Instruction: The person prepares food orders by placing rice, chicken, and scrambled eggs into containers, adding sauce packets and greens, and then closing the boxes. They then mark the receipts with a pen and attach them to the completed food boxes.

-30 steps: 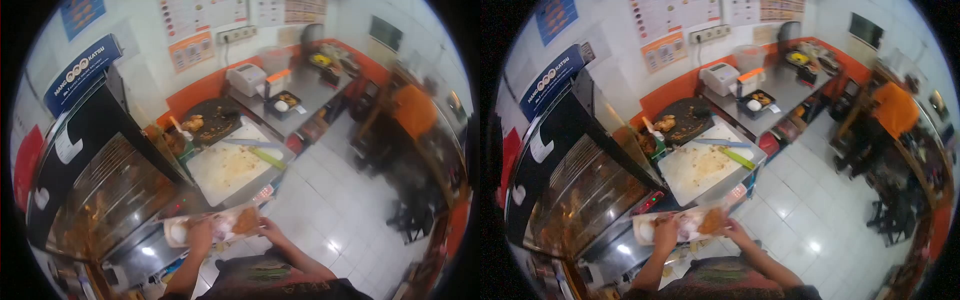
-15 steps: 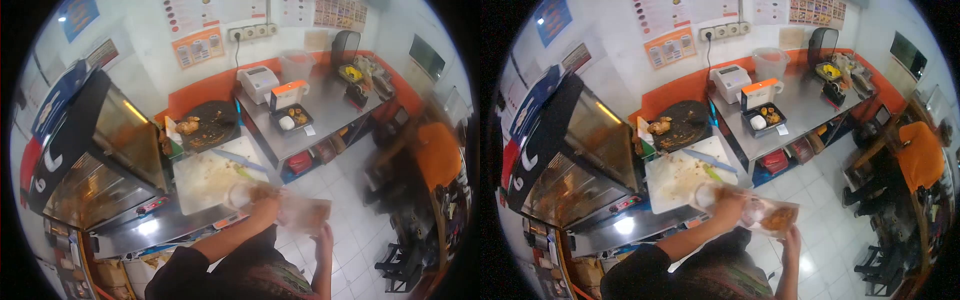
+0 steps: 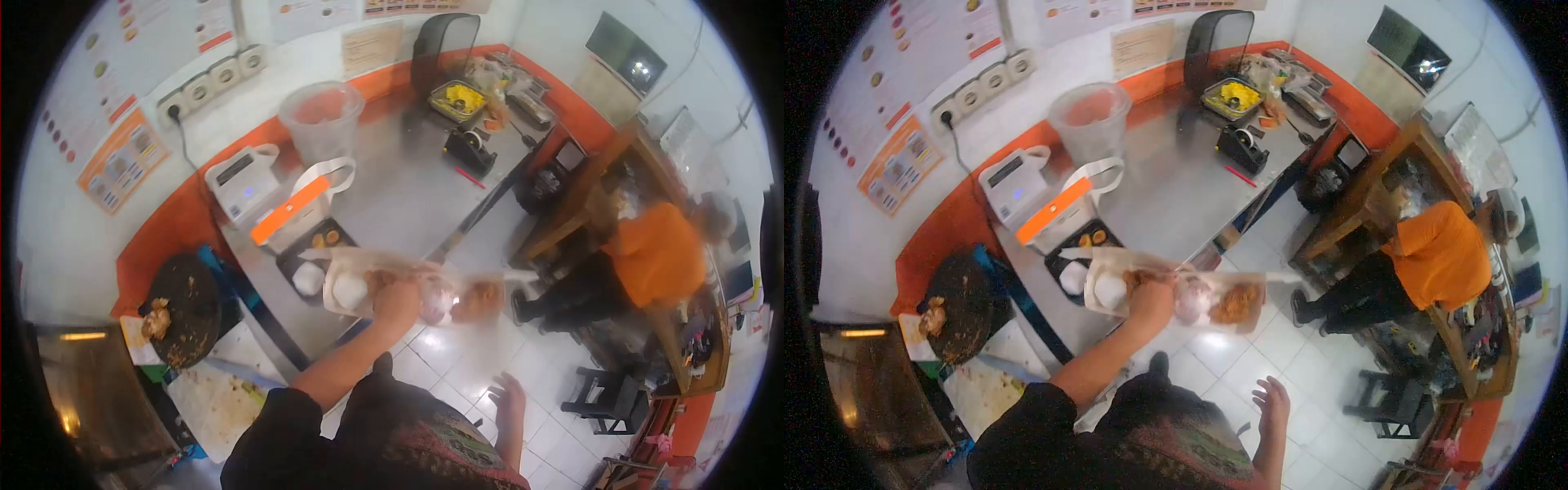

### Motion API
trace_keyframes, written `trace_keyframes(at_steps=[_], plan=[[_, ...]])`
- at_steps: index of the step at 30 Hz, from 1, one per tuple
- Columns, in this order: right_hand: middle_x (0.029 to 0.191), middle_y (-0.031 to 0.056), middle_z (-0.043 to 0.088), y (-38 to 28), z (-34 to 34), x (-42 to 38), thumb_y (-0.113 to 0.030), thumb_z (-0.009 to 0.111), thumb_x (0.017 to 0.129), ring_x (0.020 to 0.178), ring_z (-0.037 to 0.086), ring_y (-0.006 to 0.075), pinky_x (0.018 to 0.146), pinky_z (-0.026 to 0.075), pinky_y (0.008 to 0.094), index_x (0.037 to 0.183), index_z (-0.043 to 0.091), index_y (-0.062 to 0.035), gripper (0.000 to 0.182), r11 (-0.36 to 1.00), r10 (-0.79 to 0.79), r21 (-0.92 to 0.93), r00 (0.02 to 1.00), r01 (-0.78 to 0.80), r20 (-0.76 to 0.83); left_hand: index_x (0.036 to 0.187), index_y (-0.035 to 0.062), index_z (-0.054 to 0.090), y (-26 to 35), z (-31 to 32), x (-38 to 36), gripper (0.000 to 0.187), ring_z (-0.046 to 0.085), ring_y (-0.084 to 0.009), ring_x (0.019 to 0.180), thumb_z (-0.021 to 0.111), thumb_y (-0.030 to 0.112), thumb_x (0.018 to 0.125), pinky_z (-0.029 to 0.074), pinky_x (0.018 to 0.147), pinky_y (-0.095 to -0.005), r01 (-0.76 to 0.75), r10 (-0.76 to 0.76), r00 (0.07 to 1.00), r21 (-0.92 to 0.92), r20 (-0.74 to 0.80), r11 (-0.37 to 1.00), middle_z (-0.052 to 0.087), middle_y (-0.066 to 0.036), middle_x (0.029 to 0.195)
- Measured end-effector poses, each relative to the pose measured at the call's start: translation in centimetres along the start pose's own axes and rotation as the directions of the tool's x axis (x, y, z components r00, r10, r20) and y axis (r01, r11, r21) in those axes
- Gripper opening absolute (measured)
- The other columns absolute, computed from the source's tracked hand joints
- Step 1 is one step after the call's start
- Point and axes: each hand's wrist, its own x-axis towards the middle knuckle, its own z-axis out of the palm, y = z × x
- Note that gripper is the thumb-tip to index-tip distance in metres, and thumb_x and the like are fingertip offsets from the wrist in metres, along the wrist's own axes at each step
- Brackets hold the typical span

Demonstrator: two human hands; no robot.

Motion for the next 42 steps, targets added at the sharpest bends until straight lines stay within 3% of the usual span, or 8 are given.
trace_keyframes(at_steps=[9,20,26,29,36,38,39,42], plan=[[0.102,0.0123,0.068,-7.5,1.1,20.9,-0.018,0.061,0.087,0.082,0.066,0.0238,0.073,0.052,0.0319,0.120,0.058,0.0004,0.038,0.998,0.064,0.005,0.998,-0.064,-0.002,0.107,0.0003,0.064,0.8,3.1,24.2,0.024,0.068,-0.0395,0.086,0.053,0.007,0.087,0.053,0.077,-0.0486,0.127,-0.133,0.950,-0.037,-0.283,0.991,0.068,-0.025,0.089],[0.099,0.0084,0.069,-25.3,18.5,47.4,-0.016,0.066,0.088,0.085,0.062,0.0148,0.076,0.050,0.0283,0.115,0.063,0.0002,0.031,0.855,0.016,-0.441,0.835,0.273,0.550,0.112,0.0026,0.062,-9.1,12.6,36.3,0.029,0.065,-0.0374,0.096,0.045,0.021,0.097,0.049,0.087,-0.0471,0.683,-0.664,0.696,-0.032,-0.273,0.729,0.068,-0.021,0.097],[0.105,0.0121,0.068,-25.7,33.9,48.5,-0.013,0.067,0.082,0.095,0.063,0.0233,0.088,0.050,0.0353,0.116,0.065,-0.0054,0.035,0.593,-0.051,-0.127,0.194,0.795,0.980,0.101,0.0017,0.062,-7.5,10.0,34.3,0.023,0.062,-0.0396,0.092,0.051,0.020,0.094,0.048,0.082,-0.0487,0.551,-0.432,0.788,0.191,-0.438,0.812,0.065,-0.022,0.097],[0.108,0.0156,0.067,-19.7,40.0,47.6,-0.015,0.068,0.081,0.101,0.062,0.0317,0.092,0.048,0.0408,0.116,0.065,-0.0046,0.037,0.457,-0.160,0.153,-0.088,0.876,0.983,0.102,0.0041,0.062,-2.1,7.4,31.0,0.020,0.062,-0.0422,0.087,0.053,0.019,0.092,0.048,0.078,-0.0505,0.539,-0.538,0.680,-0.158,-0.498,0.828,0.066,-0.022,0.092],[0.098,0.0215,0.067,-14.9,42.9,42.5,-0.036,0.069,0.079,0.096,0.062,0.0409,0.087,0.047,0.0490,0.112,0.064,-0.0022,0.047,0.066,0.040,-0.176,0.173,0.982,0.984,0.105,0.0045,0.067,-1.1,13.9,21.5,0.025,0.064,-0.0413,0.090,0.054,0.019,0.090,0.050,0.081,-0.0486,0.618,-0.686,0.633,-0.300,-0.359,0.727,0.068,-0.022,0.098],[0.090,0.0203,0.067,-14.2,42.3,42.3,-0.027,0.067,0.080,0.086,0.063,0.0394,0.076,0.048,0.0485,0.099,0.066,-0.0039,0.030,0.043,-0.135,-0.041,0.047,0.998,0.990,0.106,0.0047,0.067,-3.9,16.7,18.5,0.025,0.064,-0.0404,0.092,0.054,0.019,0.090,0.049,0.083,-0.0490,0.586,-0.647,0.678,-0.276,-0.350,0.762,0.067,-0.022,0.099],[0.109,0.0233,0.063,-14.4,42.5,42.9,-0.033,0.062,0.086,0.100,0.059,0.0407,0.086,0.045,0.0526,0.110,0.062,-0.0024,0.039,0.045,0.137,-0.203,0.195,0.978,0.971,0.104,0.0044,0.067,-5.9,16.8,17.4,0.024,0.063,-0.0398,0.093,0.053,0.019,0.091,0.049,0.083,-0.0492,0.527,-0.598,0.665,-0.286,-0.447,0.800,0.066,-0.022,0.097],[0.081,0.0204,0.067,-10.8,42.9,45.9,-0.025,0.067,0.082,0.078,0.063,0.0384,0.074,0.049,0.0479,0.078,0.067,0.0016,0.027,0.027,-0.152,-0.053,0.056,0.998,0.987,0.099,0.0019,0.062,-5.0,8.8,16.2,0.019,0.059,-0.0411,0.092,0.051,0.016,0.092,0.047,0.082,-0.0496,0.509,-0.658,0.648,-0.425,-0.384,0.749,0.062,-0.023,0.091]])
